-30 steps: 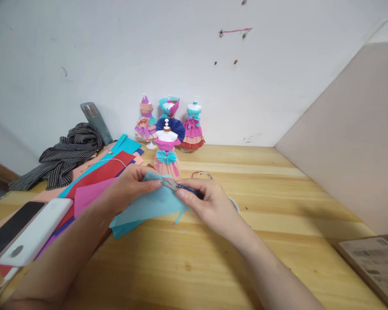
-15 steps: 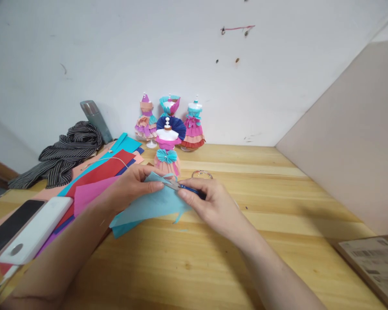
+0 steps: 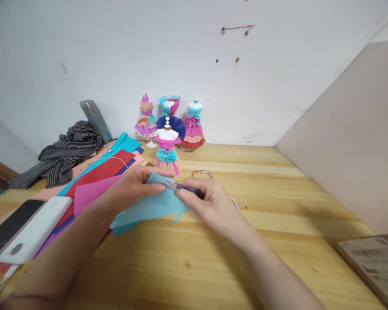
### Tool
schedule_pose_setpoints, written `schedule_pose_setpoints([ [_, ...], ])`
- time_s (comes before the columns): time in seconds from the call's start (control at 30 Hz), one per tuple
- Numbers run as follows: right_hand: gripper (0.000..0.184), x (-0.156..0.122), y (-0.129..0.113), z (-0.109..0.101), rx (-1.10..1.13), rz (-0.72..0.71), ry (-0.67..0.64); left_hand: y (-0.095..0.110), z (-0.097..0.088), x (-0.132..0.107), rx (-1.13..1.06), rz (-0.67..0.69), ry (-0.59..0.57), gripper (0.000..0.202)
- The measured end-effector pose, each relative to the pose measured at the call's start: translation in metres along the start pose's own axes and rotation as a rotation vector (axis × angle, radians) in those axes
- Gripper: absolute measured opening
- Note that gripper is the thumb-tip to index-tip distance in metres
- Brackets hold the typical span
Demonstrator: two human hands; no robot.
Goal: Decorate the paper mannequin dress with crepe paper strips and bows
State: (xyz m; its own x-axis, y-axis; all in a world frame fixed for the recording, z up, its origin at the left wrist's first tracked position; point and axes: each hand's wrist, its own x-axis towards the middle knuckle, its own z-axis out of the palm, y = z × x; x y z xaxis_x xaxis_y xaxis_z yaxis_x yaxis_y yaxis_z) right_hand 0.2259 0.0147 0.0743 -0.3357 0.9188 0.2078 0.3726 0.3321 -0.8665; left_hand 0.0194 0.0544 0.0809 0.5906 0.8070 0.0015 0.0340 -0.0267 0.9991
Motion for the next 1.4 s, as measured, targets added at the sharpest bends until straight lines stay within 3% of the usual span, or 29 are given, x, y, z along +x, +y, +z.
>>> schedule_pose_setpoints([
  [0.23,0.038,0.0011,-0.0019,0.0061,0.003,-0.003,0.046,-0.0015,0.0020,0.0013,0.049,0.035,0.019,0.035],
  [0.53,0.034,0.0008,-0.0009,0.0069,0.017,-0.017,0.026,-0.0007,0.0020,-0.0007,0.020,0.127,-0.113,0.034],
  [1.4,0.029,0.0001,0.0008,0.0106,0.090,0.003,0.057,-0.0012,0.0036,-0.0007,-0.005,0.111,-0.105,0.038],
])
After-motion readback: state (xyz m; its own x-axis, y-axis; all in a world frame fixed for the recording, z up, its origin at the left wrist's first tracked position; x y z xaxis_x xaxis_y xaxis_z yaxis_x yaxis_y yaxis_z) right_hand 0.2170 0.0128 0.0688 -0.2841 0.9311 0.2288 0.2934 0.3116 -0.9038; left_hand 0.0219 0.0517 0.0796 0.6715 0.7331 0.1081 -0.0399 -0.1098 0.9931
